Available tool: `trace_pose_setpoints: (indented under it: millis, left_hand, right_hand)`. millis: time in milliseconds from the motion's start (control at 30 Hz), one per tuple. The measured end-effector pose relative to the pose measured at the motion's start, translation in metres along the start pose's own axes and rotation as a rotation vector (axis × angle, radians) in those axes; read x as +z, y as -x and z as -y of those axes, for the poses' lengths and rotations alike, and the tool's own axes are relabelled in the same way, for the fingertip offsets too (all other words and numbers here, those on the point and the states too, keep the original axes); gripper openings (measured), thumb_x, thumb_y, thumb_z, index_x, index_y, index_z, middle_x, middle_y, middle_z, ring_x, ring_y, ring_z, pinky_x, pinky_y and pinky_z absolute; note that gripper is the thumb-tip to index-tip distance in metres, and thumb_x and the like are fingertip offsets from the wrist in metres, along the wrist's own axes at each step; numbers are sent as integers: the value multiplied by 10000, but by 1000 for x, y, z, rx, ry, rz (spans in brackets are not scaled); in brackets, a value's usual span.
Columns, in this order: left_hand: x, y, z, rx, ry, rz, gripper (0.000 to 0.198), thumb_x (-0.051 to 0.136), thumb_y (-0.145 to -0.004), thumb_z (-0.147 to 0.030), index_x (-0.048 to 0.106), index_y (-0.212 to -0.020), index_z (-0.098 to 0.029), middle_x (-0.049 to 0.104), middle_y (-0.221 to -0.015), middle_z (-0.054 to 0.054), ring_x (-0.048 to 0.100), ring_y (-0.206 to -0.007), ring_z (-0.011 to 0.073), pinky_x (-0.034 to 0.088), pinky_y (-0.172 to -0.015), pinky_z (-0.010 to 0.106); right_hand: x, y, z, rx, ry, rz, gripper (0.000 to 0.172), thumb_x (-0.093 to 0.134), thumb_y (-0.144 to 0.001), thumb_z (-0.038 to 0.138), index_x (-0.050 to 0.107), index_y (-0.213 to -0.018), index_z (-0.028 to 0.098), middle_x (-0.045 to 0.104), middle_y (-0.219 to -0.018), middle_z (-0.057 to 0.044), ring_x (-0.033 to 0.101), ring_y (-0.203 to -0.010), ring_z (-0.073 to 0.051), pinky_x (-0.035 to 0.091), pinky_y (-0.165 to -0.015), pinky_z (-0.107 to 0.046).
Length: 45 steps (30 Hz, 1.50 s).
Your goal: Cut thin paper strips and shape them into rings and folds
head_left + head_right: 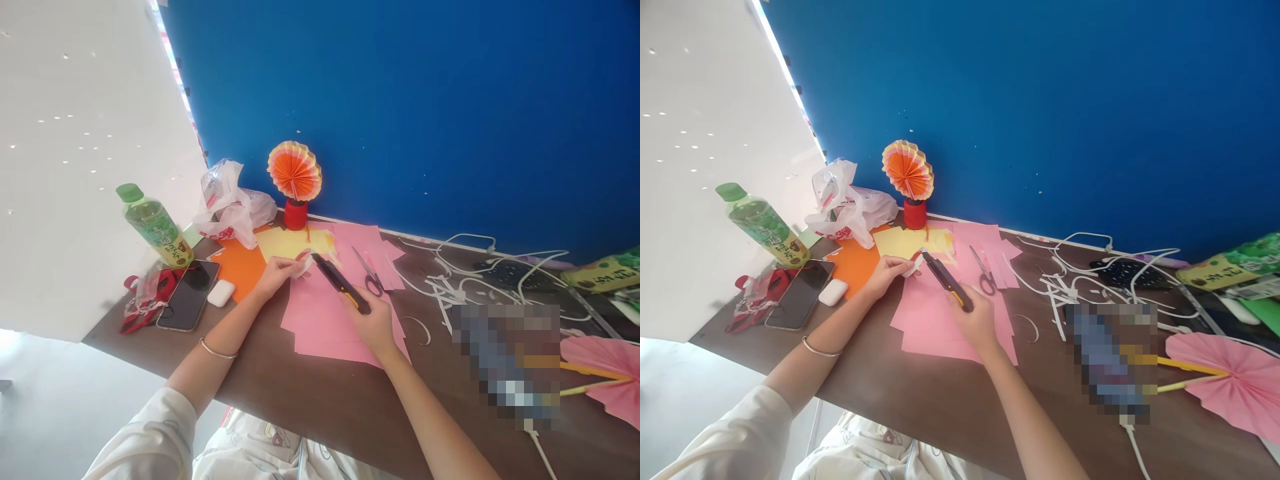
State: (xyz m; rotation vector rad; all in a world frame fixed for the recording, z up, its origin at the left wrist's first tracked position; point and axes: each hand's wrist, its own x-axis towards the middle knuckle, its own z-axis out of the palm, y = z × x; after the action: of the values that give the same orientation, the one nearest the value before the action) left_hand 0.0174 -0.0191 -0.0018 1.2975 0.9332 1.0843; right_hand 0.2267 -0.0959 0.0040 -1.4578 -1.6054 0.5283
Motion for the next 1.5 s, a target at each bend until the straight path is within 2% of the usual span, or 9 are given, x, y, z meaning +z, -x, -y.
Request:
trace_pose_setpoints:
  millis: [167, 367, 800, 1067, 1500]
  left_hand:
    - [-2, -1, 0, -4, 52, 62, 221, 549, -713, -255, 723, -755, -125, 707, -746, 67, 592, -612, 152, 475, -643, 282]
    - [1, -1, 4, -5, 2, 4, 211, 653, -677, -319, 698, -755, -129, 680, -655, 47, 556, -578, 121, 453, -584, 248]
    - [0, -1, 6, 26, -46, -3, 218, 636, -701, -346, 693, -727, -137, 664, -637, 39, 525, -547, 105, 433, -558, 235]
    - [0, -1, 5, 39, -89, -21, 240, 618, -712, -370, 687, -689, -142, 656, -626, 35, 537, -572, 116, 418, -556, 234]
    - [1, -1, 6, 57, -129, -55, 275, 608, -716, -406, 690, -680, -146, 665, -636, 40, 556, -593, 126, 420, -595, 249]
  right_hand:
    - [-1, -1, -2, 1, -1, 14, 257, 571, -759, 373, 658, -861, 154, 622, -699, -23, 531, -590, -135, 440, -530, -235]
    - [-3, -1, 0, -12, 16, 16, 256, 576, -754, 367, 669, -863, 155, 627, -680, -16, 536, -569, -132, 441, -514, -229]
    - [-10, -4, -4, -166, 148, -32, 213, 576, -755, 336, 685, -841, 175, 662, -665, -13, 558, -513, -133, 463, -500, -235]
    - [-11, -3, -4, -256, 183, -28, 187, 569, -767, 330, 659, -839, 183, 647, -656, -8, 471, -457, -102, 452, -489, -244]
    - [-13, -3, 1, -280, 241, -44, 197, 548, -775, 357, 650, -816, 194, 648, -670, -32, 490, -476, -122, 451, -519, -258]
